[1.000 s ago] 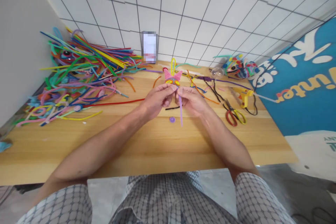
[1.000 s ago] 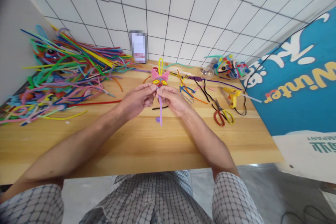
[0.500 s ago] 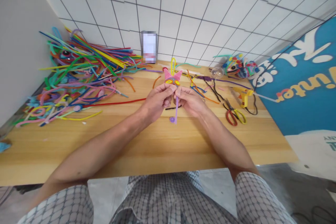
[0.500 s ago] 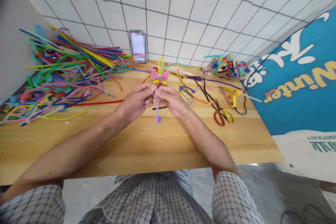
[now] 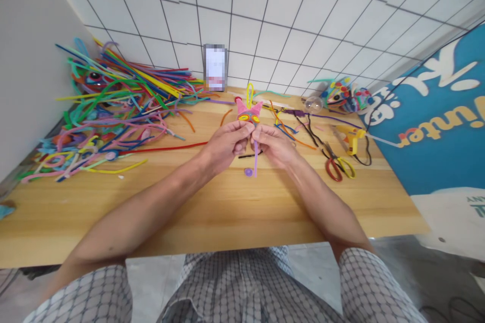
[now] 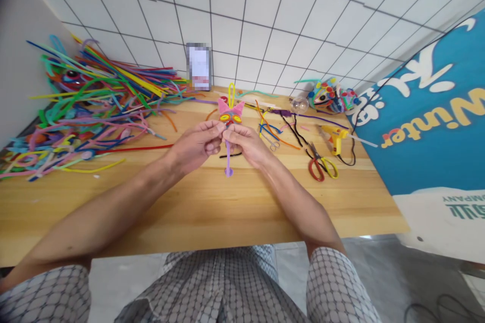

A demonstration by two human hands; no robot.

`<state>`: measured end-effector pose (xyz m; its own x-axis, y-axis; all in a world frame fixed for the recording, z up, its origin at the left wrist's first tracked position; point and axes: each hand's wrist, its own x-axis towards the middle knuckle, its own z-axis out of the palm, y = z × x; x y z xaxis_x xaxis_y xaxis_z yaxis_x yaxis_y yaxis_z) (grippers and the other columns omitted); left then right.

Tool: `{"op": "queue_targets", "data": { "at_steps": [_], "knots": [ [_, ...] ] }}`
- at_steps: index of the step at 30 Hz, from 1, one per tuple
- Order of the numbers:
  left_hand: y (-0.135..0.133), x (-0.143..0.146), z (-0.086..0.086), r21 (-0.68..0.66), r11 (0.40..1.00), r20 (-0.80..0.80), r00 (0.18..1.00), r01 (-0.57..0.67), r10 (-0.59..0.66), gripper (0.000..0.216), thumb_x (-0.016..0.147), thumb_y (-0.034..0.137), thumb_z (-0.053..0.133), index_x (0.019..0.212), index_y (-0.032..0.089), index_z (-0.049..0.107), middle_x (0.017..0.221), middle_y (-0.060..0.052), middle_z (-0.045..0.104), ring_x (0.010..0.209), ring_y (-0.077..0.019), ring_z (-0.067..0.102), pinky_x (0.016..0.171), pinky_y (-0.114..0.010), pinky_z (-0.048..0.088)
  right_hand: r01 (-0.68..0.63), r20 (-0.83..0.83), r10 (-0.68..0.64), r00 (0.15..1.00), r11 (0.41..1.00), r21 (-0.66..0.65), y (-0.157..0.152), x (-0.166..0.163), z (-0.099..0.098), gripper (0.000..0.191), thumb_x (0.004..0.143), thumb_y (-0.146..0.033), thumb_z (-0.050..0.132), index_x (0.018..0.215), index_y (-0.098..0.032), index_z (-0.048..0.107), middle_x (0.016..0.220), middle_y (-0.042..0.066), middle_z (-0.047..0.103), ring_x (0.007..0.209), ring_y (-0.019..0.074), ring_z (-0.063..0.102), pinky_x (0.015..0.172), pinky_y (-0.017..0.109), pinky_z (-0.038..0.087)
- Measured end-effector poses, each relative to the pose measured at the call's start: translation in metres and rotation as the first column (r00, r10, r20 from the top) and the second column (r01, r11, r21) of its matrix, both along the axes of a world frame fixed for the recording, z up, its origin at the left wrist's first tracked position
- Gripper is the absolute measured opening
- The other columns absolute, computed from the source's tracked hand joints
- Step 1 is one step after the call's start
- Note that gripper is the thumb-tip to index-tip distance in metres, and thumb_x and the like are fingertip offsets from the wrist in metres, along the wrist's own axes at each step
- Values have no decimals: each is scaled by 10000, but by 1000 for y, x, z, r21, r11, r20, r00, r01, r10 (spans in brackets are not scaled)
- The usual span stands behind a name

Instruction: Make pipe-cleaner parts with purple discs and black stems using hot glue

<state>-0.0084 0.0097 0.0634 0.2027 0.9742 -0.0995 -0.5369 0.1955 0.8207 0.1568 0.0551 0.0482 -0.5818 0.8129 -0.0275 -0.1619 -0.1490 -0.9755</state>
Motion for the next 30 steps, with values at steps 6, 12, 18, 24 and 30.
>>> {"op": "queue_targets", "data": {
  "at_steps": [6,12,18,24,30],
  "knots": [
    [1,1,1,-5,1000,-5,1000,-11,11,265,891,280,823,753,138,647,664,34,578,456,-29,407,431,-175,284,-8,-40,6,999,999,-44,3,1,0,413,714,-496,914,657,-172,664,709,-19,623,570,69,482,556,223,387],
    [12,-17,2,166,982,-199,978,94,-60,253,771,285,919,760,135,716,603,41,558,464,-33,401,441,-178,262,-94,-68,92,993,995,-36,7,9,3,368,781,-426,873,649,-179,635,612,-35,571,534,78,467,540,242,378],
    [2,-1,-3,73,997,-55,998,-13,17,276,825,303,883,742,140,676,569,57,520,443,-30,336,445,-181,261,-38,-20,38,999,999,3,4,4,-2,401,769,-508,901,719,-184,670,653,-42,581,577,84,503,557,225,402],
    [3,4,-5,26,998,-22,998,-63,64,317,893,331,819,713,151,630,641,42,550,448,-32,362,432,-191,262,-38,-43,37,998,999,-26,6,3,-5,406,771,-504,901,702,-179,668,709,-29,600,576,75,490,552,223,397],
    [14,-17,-3,203,974,-220,974,98,-52,311,787,375,906,770,137,706,611,39,547,467,-41,396,447,-194,262,-91,-83,87,993,995,-44,9,8,0,380,778,-447,896,657,-173,661,636,-42,569,516,60,431,526,230,364]
  ]
}}
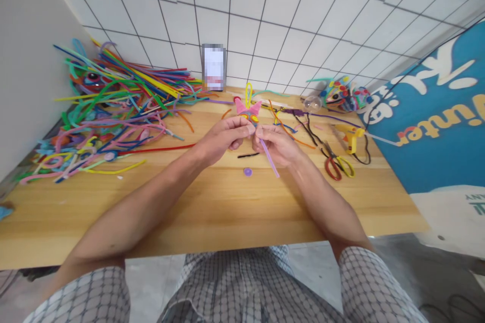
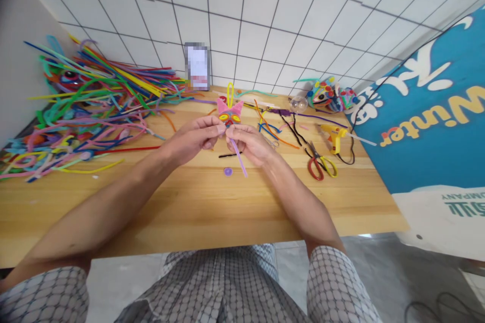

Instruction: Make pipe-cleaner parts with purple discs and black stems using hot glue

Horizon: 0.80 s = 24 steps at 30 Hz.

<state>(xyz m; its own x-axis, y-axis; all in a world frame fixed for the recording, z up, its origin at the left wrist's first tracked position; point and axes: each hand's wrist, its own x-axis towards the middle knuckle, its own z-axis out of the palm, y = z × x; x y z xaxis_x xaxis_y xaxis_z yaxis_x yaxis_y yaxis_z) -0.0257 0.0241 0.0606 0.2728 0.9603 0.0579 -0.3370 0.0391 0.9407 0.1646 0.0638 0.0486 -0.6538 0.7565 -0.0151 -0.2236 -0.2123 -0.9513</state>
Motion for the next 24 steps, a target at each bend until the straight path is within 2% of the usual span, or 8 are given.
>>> {"op": "queue_targets", "data": {
  "at_steps": [5,10,13,17,20,24],
  "knots": [
    [-4,5,-2,11,998,19,998,-68,67,334,768,366,931,761,139,686,582,55,513,465,-38,375,457,-184,272,16,47,-17,999,1000,24,-2,-1,-1,399,760,-498,912,696,-181,677,630,-46,570,548,78,483,537,221,382],
    [-14,24,-7,-138,972,163,963,-192,214,276,900,293,812,746,157,629,559,73,453,441,-37,308,443,-177,248,115,55,-119,991,991,69,-8,-10,-5,444,741,-572,915,723,-194,681,643,-49,576,570,87,497,551,223,400],
    [-14,26,-7,-187,960,168,956,-208,240,275,955,292,750,755,162,612,601,60,485,438,-38,325,436,-186,244,116,46,-118,992,993,34,-7,-11,-5,446,733,-562,919,707,-194,667,639,-46,565,573,89,488,550,226,396],
    [-8,15,-3,-95,988,89,987,-125,134,297,915,371,790,776,153,644,695,23,582,460,-40,398,437,-206,262,66,24,-65,998,998,-11,-3,-5,-2,410,751,-502,911,688,-182,662,659,-38,572,550,74,450,527,229,359],
    [-5,8,0,-13,997,32,996,-80,81,313,816,363,881,762,150,658,631,46,537,458,-37,384,444,-205,247,44,8,-44,999,999,-6,-2,-3,0,414,751,-501,913,678,-178,664,634,-48,552,530,68,441,525,231,358],
    [-9,13,-1,-11,988,43,987,-152,152,310,815,360,886,750,159,658,574,61,504,453,-40,363,454,-210,248,73,37,-74,997,997,19,-6,-7,-1,442,737,-549,921,706,-187,670,624,-49,562,554,80,492,536,225,384]
  ]
}}
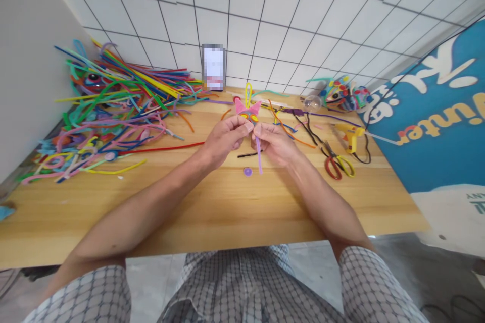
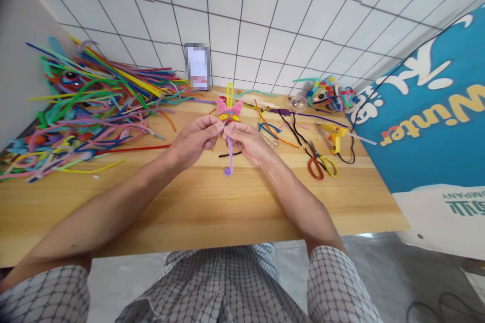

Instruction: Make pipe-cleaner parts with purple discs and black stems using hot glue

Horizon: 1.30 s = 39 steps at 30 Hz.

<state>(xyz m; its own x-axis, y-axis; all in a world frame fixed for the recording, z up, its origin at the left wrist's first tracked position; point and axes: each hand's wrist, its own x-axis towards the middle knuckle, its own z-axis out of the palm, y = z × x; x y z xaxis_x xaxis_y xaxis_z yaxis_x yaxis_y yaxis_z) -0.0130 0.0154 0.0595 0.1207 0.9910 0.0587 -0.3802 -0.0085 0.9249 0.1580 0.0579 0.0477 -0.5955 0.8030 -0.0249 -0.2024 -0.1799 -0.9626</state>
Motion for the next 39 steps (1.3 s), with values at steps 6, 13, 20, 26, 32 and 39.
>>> {"op": "queue_targets", "data": {
  "at_steps": [6,13,20,26,32,39],
  "knots": [
    [-9,15,-3,-156,983,146,982,-95,118,321,908,321,808,725,172,591,568,74,471,434,-34,300,441,-194,225,55,7,-55,998,998,22,-6,-9,-5,489,732,-617,914,728,-202,657,607,-57,569,556,86,494,547,223,418],
    [-1,2,3,-38,999,61,998,24,-22,278,869,364,828,782,155,668,709,18,619,470,-42,410,433,-213,264,26,-46,-28,999,999,-38,1,0,2,434,705,-507,954,661,-185,666,661,-37,588,551,69,469,535,218,402],
    [-6,5,4,-67,998,94,996,17,-11,284,859,301,864,730,153,659,583,47,533,452,-37,356,441,-196,264,6,-3,-6,1000,1000,20,-4,-3,3,424,745,-540,914,706,-197,668,612,-49,550,564,90,480,538,231,391],
    [-11,12,7,-205,979,232,972,20,29,250,909,267,801,750,163,638,628,51,525,454,-33,335,423,-177,265,44,-4,-44,999,998,39,-7,-8,0,430,758,-556,895,712,-201,657,614,-52,557,561,88,481,562,241,411],
    [2,-3,5,-112,992,60,997,51,-45,261,836,343,851,772,159,677,719,18,601,466,-38,401,422,-219,278,11,-48,-11,999,1000,8,-1,-2,7,409,740,-494,902,646,-209,623,609,-51,514,541,89,423,542,261,373],
    [1,-3,3,-8,999,-10,998,54,-54,309,804,363,879,713,161,663,569,49,509,438,-43,365,442,-231,248,3,12,-3,1000,1000,12,-3,-2,7,408,744,-521,889,653,-231,616,651,-23,544,583,122,428,556,287,387]
  ]
}}
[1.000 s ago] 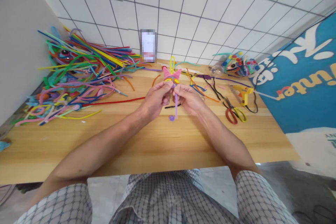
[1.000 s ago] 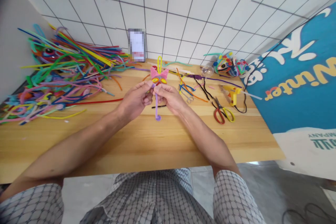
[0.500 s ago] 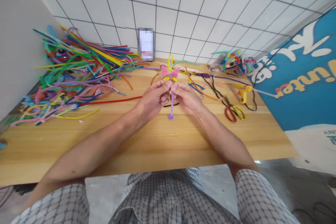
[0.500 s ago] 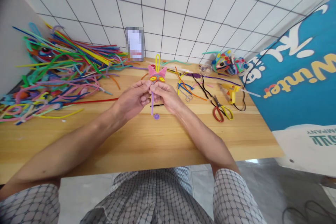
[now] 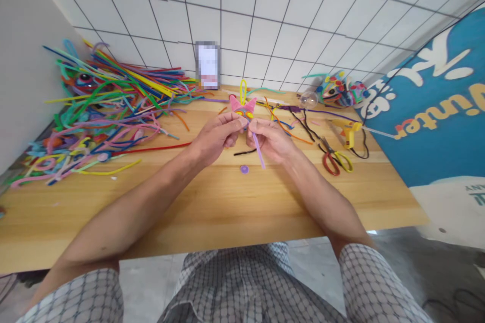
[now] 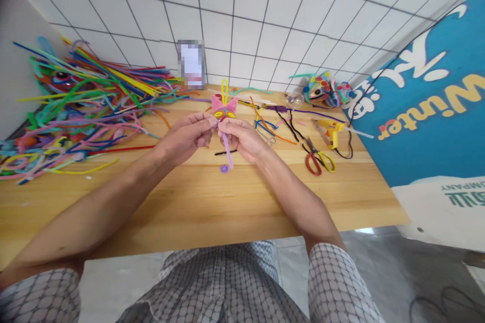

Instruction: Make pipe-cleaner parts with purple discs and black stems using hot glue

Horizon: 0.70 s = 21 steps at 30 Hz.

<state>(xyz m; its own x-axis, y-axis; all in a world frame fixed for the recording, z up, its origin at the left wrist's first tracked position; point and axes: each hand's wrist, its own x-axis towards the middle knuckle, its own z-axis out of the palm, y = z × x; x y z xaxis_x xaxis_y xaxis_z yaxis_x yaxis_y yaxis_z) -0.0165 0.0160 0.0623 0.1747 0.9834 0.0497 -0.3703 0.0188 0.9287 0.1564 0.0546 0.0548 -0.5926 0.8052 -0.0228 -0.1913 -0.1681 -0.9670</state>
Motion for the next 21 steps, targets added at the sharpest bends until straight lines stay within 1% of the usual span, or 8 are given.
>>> {"op": "queue_targets", "data": {
  "at_steps": [4,7,9,11,13,15,17,21],
  "knots": [
    [-6,11,-2,-68,993,73,992,-99,104,291,846,326,853,727,172,636,565,63,497,431,-38,333,443,-213,262,31,14,-32,999,999,35,-2,-4,-8,363,810,-517,839,727,-230,635,662,-24,546,609,126,462,569,277,399],
    [-8,18,-6,-97,983,100,981,-158,167,312,881,340,830,731,178,610,578,65,501,438,-36,326,447,-205,260,48,11,-48,999,998,29,-1,-5,-10,362,821,-523,834,735,-231,639,653,-31,541,615,125,468,568,265,402],
    [-7,17,-7,-101,985,107,983,-140,151,313,883,359,824,742,179,610,610,56,530,445,-38,352,448,-210,261,40,-9,-40,999,999,18,0,-4,-9,367,815,-504,844,709,-222,634,649,-37,531,594,111,454,562,260,400],
    [-4,14,-6,-88,993,97,991,-81,90,302,863,378,832,765,177,630,655,38,578,454,-45,387,443,-219,258,17,-37,-16,999,1000,9,3,-1,-6,365,806,-476,854,685,-209,636,652,-40,533,568,93,440,558,259,398],
    [-2,9,-5,-44,999,60,998,-7,10,302,834,395,852,784,171,655,665,27,601,459,-49,398,442,-224,253,-18,-53,18,998,1000,2,4,2,-4,365,795,-459,862,665,-199,642,641,-42,536,554,86,451,553,255,392],
    [-1,4,-3,5,999,18,999,43,-43,321,807,409,876,786,166,669,617,36,573,457,-50,384,448,-221,247,-45,-48,45,998,999,0,4,5,-1,372,787,-461,864,650,-192,645,626,-41,541,551,87,469,546,249,387],
    [-3,1,1,31,998,-11,999,48,-47,346,784,428,898,784,163,675,585,48,543,456,-49,372,453,-214,243,-49,-26,49,998,999,9,3,6,1,381,780,-476,864,650,-189,650,624,-38,554,555,88,479,544,243,387],
    [-12,4,11,35,999,5,1000,-27,27,379,750,443,930,793,160,681,574,62,522,461,-44,362,468,-197,273,-30,6,30,1000,996,87,-5,5,9,420,764,-555,873,700,-192,672,649,-37,584,578,92,485,565,239,407]
  ]
}}
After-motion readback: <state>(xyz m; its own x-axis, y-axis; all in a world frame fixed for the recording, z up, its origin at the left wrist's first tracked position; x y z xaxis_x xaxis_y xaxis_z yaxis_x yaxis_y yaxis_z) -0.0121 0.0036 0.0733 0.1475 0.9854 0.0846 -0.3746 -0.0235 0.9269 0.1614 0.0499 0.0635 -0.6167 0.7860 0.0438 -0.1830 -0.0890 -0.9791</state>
